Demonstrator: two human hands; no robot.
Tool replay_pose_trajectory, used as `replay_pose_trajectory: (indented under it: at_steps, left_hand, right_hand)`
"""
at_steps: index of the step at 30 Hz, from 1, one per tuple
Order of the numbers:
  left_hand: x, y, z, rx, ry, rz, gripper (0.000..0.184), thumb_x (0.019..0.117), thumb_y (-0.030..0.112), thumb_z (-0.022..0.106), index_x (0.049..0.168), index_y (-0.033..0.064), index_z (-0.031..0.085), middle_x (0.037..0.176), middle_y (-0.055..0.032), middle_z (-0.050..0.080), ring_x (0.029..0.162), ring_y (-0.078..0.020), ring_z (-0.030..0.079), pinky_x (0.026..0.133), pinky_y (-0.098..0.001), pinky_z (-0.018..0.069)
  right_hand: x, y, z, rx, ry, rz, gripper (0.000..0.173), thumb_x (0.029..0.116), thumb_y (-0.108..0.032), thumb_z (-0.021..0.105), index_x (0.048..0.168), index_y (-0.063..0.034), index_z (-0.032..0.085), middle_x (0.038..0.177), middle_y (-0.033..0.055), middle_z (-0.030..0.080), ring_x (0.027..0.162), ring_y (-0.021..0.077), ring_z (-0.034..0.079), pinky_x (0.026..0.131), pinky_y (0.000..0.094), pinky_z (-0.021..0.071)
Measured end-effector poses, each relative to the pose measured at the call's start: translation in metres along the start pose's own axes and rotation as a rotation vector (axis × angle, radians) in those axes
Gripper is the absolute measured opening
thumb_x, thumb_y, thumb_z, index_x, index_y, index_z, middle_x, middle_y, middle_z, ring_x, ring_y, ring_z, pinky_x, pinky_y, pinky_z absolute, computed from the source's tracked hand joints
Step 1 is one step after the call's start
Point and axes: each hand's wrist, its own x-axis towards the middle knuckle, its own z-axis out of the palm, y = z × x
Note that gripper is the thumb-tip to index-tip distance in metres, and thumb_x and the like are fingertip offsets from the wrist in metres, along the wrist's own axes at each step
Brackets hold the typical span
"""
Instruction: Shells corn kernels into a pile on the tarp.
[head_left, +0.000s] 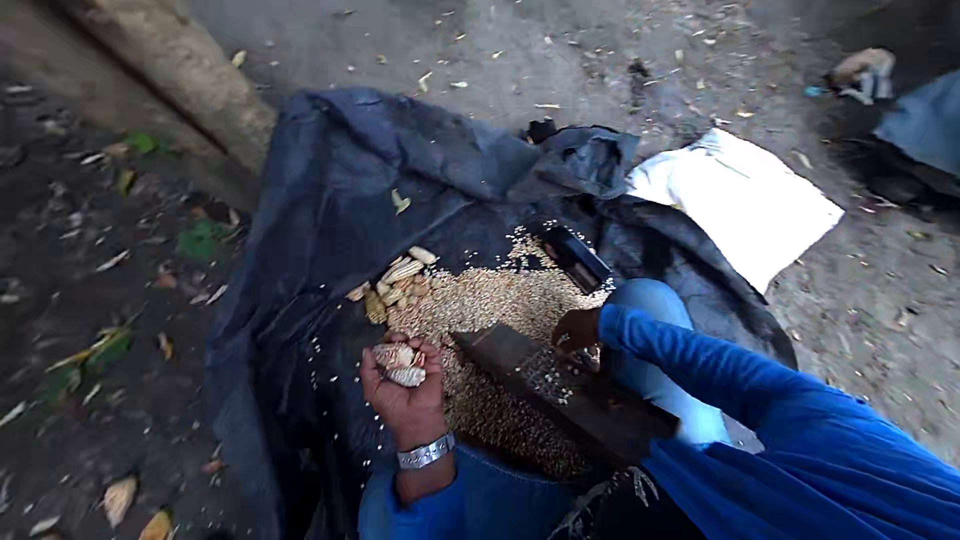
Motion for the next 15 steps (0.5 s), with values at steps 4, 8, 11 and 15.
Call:
replay_pose_trajectory:
  at_steps: [4, 8, 11, 15]
  left_hand:
    - [-0.002, 0.001, 0.007, 0.006, 0.075, -0.025, 0.05, 0.1095, 0.047, 0.026, 0.097, 0.0127, 0.06, 0.08, -0.0041, 0.066, 0.064, -0.0172, 0.067, 0.053, -0.0325, 0.0587]
    - [-0.018, -0.025, 0.011, 0.132, 0.082, -0.37, 0.041, 0.1101, 0.039, 0.029, 0.107, 0.0096, 0.057, 0.083, -0.0075, 0.066, 0.061, -0.0181, 0.066, 0.05, -0.0308, 0.0567]
    - [-0.025, -0.031, 0.011, 0.177, 0.018, -0.5, 0.04, 0.1109, 0.032, 0.03, 0.106, 0.0051, 0.06, 0.085, -0.0095, 0.069, 0.064, -0.0179, 0.068, 0.051, -0.0293, 0.0566]
    - [-0.022, -0.019, 0.006, 0.094, -0.015, -0.334, 0.038, 0.1087, 0.026, 0.032, 0.104, 0.0048, 0.062, 0.085, -0.0097, 0.07, 0.071, -0.0165, 0.07, 0.06, -0.0287, 0.0592]
  right_hand:
    - [0.085, -0.034, -0.058, -0.081, 0.17, 0.001, 0.052, 0.1054, -0.035, 0.057, 0.146, -0.0027, 0.054, 0.136, 0.0275, 0.061, 0.131, 0.0449, 0.055, 0.113, 0.0634, 0.037]
    - [0.215, -0.046, -0.067, -0.007, 0.444, -0.005, 0.053, 0.1027, -0.031, 0.063, 0.147, -0.0032, 0.053, 0.146, 0.0288, 0.052, 0.135, 0.0465, 0.051, 0.111, 0.0648, 0.0396]
    - [0.29, -0.072, -0.076, -0.09, 0.561, -0.031, 0.054, 0.1002, -0.022, 0.064, 0.149, -0.0052, 0.051, 0.16, 0.0247, 0.038, 0.142, 0.0476, 0.043, 0.107, 0.0681, 0.0421]
    - [0.327, -0.134, -0.108, -0.176, 0.52, -0.071, 0.057, 0.0981, -0.002, 0.059, 0.153, 0.0016, 0.042, 0.165, 0.0209, 0.029, 0.153, 0.0417, 0.027, 0.117, 0.0631, 0.0337]
